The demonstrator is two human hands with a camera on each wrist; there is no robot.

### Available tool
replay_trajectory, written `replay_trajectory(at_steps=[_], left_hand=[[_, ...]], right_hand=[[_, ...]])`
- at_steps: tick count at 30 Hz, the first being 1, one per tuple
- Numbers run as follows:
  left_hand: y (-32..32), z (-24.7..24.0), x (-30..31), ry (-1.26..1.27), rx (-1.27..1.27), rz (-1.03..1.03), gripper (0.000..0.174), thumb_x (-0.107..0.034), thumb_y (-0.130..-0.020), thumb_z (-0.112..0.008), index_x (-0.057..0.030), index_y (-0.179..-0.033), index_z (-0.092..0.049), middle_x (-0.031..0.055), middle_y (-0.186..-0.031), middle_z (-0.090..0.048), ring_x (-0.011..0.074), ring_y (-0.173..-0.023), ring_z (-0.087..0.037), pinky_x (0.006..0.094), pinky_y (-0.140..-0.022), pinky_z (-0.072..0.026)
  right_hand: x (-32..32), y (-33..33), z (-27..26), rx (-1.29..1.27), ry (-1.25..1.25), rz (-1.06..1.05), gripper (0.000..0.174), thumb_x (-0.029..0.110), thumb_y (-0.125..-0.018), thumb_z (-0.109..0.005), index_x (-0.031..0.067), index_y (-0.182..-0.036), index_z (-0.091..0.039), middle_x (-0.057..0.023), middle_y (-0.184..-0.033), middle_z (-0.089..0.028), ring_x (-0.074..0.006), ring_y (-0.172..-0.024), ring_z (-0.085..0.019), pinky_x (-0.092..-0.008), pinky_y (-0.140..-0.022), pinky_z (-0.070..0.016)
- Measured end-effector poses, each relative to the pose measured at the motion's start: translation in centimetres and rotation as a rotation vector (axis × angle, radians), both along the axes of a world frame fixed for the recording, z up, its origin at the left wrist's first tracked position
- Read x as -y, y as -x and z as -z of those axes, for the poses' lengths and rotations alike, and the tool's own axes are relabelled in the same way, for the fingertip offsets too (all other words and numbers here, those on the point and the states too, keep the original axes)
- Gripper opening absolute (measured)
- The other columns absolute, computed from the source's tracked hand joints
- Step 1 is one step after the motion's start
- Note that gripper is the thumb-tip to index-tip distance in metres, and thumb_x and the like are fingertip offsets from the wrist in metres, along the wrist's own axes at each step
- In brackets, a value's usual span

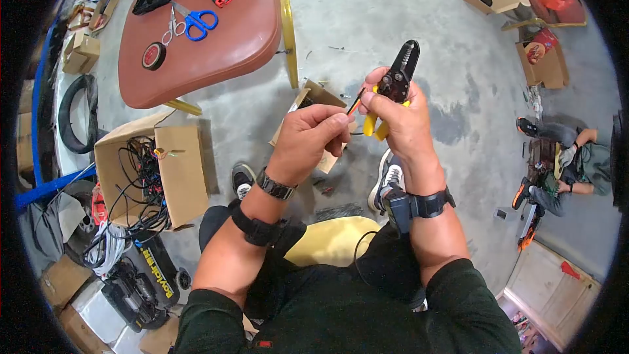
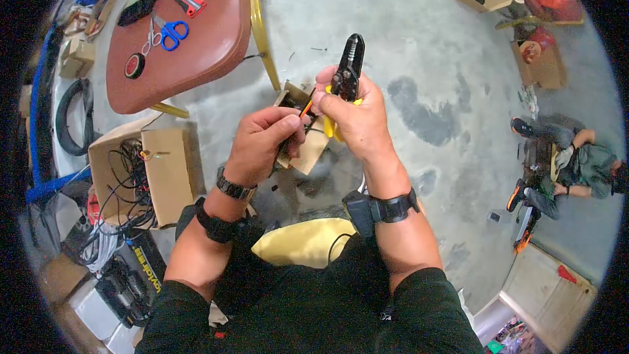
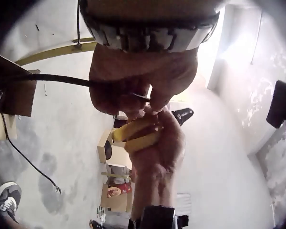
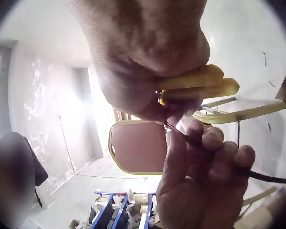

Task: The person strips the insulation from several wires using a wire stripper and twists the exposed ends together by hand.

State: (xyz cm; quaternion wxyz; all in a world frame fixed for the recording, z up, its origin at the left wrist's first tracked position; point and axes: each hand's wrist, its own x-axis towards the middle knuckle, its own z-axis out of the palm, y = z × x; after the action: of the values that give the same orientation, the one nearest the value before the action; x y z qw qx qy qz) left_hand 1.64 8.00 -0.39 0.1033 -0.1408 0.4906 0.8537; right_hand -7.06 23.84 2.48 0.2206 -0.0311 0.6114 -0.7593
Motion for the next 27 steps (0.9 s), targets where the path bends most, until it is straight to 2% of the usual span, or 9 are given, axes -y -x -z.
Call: replay_trajectory(at_steps=[3,9,18,24,27], left_hand=[[0.0,0.0,0.3,-0.026,0.004,0.005,0.019,-0.014,-0.095,-0.062,0.0010,-0.105,-0.066,0.0038,-0.077,-0.065,0.0085,-0.060,-0.059,0.0226,-0.053,-0.0503],[0.9,0.1,1.0,-0.098,-0.024,-0.043,0.019,-0.014,-0.096,-0.061,0.0018,-0.105,-0.065,0.0041,-0.077,-0.064,0.0090,-0.058,-0.059,0.0229,-0.051,-0.0501],[2.0,0.9,1.8,-0.014,0.019,-0.213,0.016,-0.011,-0.095,-0.063,0.0014,-0.104,-0.065,0.0062,-0.076,-0.064,0.0105,-0.054,-0.055,0.0245,-0.049,-0.0474],[2.1,1.7,1.8,-0.089,-0.031,-0.275,0.017,-0.010,-0.095,-0.063,0.0032,-0.105,-0.065,0.0054,-0.077,-0.065,0.0086,-0.057,-0.058,0.0225,-0.050,-0.0485],[2.2,1.6,1.7,-0.027,-0.026,-0.278,0.017,-0.010,-0.095,-0.063,0.0033,-0.105,-0.065,0.0054,-0.077,-0.065,0.0084,-0.058,-0.058,0.0225,-0.050,-0.0488]], right_hand=[[0.5,0.3,0.4,0.057,0.041,-0.018,0.023,0.001,-0.081,-0.067,0.0036,-0.103,-0.061,-0.0058,-0.089,-0.064,-0.0145,-0.075,-0.063,-0.0285,-0.069,-0.0511],[1.5,1.3,0.9,0.155,0.141,0.010,0.025,0.000,-0.080,-0.065,0.0006,-0.104,-0.060,-0.0055,-0.085,-0.065,-0.0141,-0.072,-0.063,-0.0296,-0.067,-0.0524],[2.7,2.1,2.1,0.135,0.099,0.008,0.021,0.002,-0.080,-0.067,0.0028,-0.100,-0.061,-0.0043,-0.080,-0.064,-0.0130,-0.070,-0.062,-0.0283,-0.065,-0.0502],[3.3,2.1,2.3,0.243,0.161,0.046,0.020,0.002,-0.081,-0.068,0.0031,-0.100,-0.061,-0.0039,-0.079,-0.063,-0.0132,-0.070,-0.061,-0.0285,-0.064,-0.0495],[3.3,2.3,2.4,0.234,0.140,0.028,0.020,0.002,-0.081,-0.068,0.0029,-0.100,-0.061,-0.0037,-0.080,-0.063,-0.0134,-0.070,-0.061,-0.0288,-0.065,-0.0496]])
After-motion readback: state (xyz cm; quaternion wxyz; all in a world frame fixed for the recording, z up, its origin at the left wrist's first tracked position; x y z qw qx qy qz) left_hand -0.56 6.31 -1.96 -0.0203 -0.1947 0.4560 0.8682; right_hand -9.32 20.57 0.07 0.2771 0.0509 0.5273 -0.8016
